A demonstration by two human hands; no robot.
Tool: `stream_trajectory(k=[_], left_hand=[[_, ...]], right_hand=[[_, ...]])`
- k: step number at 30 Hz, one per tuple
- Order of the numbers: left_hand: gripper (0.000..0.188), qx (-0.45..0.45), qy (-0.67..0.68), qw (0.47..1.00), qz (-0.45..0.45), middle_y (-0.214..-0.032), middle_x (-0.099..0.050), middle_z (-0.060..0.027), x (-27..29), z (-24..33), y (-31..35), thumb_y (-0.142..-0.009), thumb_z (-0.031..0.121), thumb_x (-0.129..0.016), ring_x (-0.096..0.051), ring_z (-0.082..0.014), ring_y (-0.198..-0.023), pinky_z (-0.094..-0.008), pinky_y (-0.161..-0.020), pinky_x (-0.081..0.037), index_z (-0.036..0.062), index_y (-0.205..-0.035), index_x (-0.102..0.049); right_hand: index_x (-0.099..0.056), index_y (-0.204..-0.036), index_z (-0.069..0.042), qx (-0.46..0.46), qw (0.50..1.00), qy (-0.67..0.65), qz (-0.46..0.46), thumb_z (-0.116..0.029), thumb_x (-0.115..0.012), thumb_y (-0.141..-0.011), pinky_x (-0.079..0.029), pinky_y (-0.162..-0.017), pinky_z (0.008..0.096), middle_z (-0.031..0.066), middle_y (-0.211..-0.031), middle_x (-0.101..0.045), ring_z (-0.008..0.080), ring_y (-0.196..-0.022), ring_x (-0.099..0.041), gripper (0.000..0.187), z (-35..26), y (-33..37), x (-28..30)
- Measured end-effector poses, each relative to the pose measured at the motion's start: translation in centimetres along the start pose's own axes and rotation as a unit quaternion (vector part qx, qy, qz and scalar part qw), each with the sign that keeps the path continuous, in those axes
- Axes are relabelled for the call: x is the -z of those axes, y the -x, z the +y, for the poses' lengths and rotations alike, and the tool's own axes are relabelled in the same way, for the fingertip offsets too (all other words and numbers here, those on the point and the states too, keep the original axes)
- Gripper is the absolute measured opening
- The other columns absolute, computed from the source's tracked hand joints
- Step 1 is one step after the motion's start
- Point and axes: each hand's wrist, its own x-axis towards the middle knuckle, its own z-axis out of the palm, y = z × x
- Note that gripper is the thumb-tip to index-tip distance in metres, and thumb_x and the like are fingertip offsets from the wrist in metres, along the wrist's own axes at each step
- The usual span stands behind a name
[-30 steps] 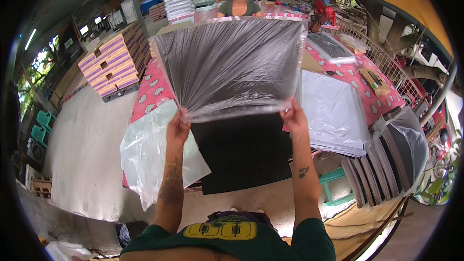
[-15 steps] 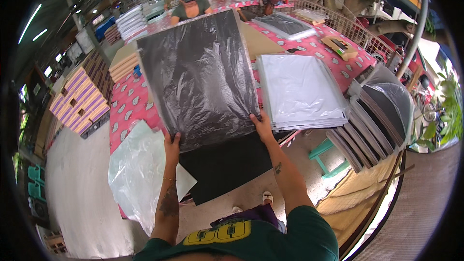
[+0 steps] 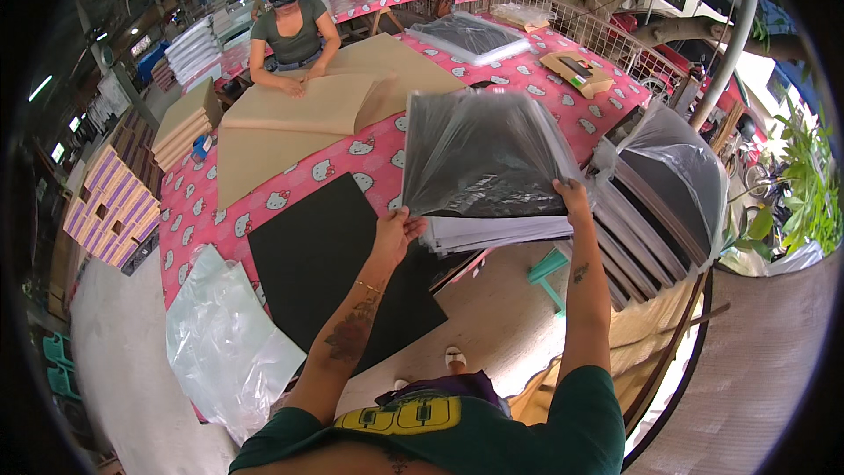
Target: The person places a black board into a plastic sleeve, folds the sleeve around the board, and adds it to a stack of packaged items.
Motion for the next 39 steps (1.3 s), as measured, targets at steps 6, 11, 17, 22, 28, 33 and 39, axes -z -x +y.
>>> stream_trajectory(k=[6, 11, 17, 22, 28, 33, 39], left_hand=[[0.024, 0.019, -0.044, 0.996, 0.078, -0.082, -0.062, -0.0186, 1.7, -4.0, -1.0, -0.097, 0.020, -0.047, -0.067, -0.0262, -0.070, -0.0316, -0.059, -0.058, -0.0038, -0.095, -0.045], [0.019, 0.062, -0.038, 0.997, 0.037, -0.076, -0.065, -0.0173, 3.2, -6.4, 1.7, -0.090, 0.015, -0.055, -0.067, -0.0254, -0.064, -0.0336, -0.058, -0.058, -0.0037, -0.093, -0.055], [0.018, -0.135, -0.411, 0.861, 0.266, -0.077, -0.066, -0.0101, 13.7, 2.6, 19.3, -0.090, 0.018, -0.058, -0.067, -0.0217, -0.067, -0.0308, -0.058, -0.053, 0.0003, -0.093, -0.062], [0.062, -0.136, -0.708, 0.424, 0.548, -0.119, -0.051, -0.0188, 29.4, 8.8, 36.2, -0.071, 0.021, -0.074, -0.047, -0.0363, -0.106, -0.0464, -0.086, -0.042, 0.0086, -0.126, -0.048], [0.036, -0.023, -0.647, 0.515, 0.562, -0.099, -0.064, -0.0179, 33.1, 12.0, 42.1, -0.077, 0.027, -0.068, -0.061, -0.0343, -0.092, -0.0435, -0.076, -0.048, 0.0049, -0.106, -0.062], [0.022, -0.144, -0.368, 0.864, 0.313, -0.081, -0.066, -0.0083, 24.1, 14.8, 37.3, -0.087, 0.017, -0.063, -0.061, -0.0156, -0.074, -0.0286, -0.064, -0.050, -0.0008, -0.100, -0.064], [0.017, -0.299, -0.619, 0.707, 0.164, -0.087, -0.059, -0.0085, 23.7, 15.1, 36.3, -0.089, 0.015, -0.061, -0.055, -0.0164, -0.082, -0.0297, -0.074, -0.045, -0.0012, -0.091, -0.064]], right_hand=[[-0.057, -0.121, -0.015, 0.254, 0.851, 0.441, 0.125, -0.044, -0.063, -0.080, -0.043, -0.086, 0.0502, 0.0180, -0.117, -0.055, 0.0377, -0.107, -0.053, 0.051, -3.5, 4.2, -9.2], [-0.059, -0.115, -0.023, 0.286, 0.830, 0.479, 0.014, -0.048, -0.058, -0.084, -0.039, -0.089, 0.0516, 0.0097, -0.121, -0.051, 0.0326, -0.115, -0.046, 0.040, -2.1, 9.8, -15.8], [-0.053, -0.123, -0.025, 0.280, 0.805, 0.522, -0.028, -0.057, -0.048, -0.086, -0.039, -0.087, 0.0532, 0.0101, -0.122, -0.050, 0.0346, -0.112, -0.047, 0.049, -0.3, 8.2, -14.7], [-0.052, -0.122, -0.010, 0.281, 0.938, 0.166, -0.118, -0.037, -0.058, -0.088, -0.041, -0.090, 0.0445, 0.0131, -0.116, -0.054, 0.0285, -0.108, -0.052, 0.044, -3.9, 14.2, -21.3], [-0.050, -0.124, -0.003, -0.084, 0.721, -0.128, -0.676, -0.026, -0.060, -0.090, -0.048, -0.084, 0.0340, 0.0117, -0.116, -0.054, 0.0199, -0.099, -0.057, 0.042, -10.1, 43.5, -35.2], [-0.048, -0.127, -0.003, 0.017, 0.698, -0.276, -0.661, -0.013, -0.064, -0.086, -0.047, -0.085, 0.0306, 0.0083, -0.117, -0.055, 0.0158, -0.106, -0.052, 0.045, -13.2, 53.8, -40.7], [-0.062, -0.101, -0.005, -0.078, 0.759, -0.291, -0.576, -0.018, -0.061, -0.090, -0.048, -0.060, 0.0218, 0.0022, -0.085, -0.062, 0.0066, -0.069, -0.056, 0.017, -16.1, 47.8, -40.2]])
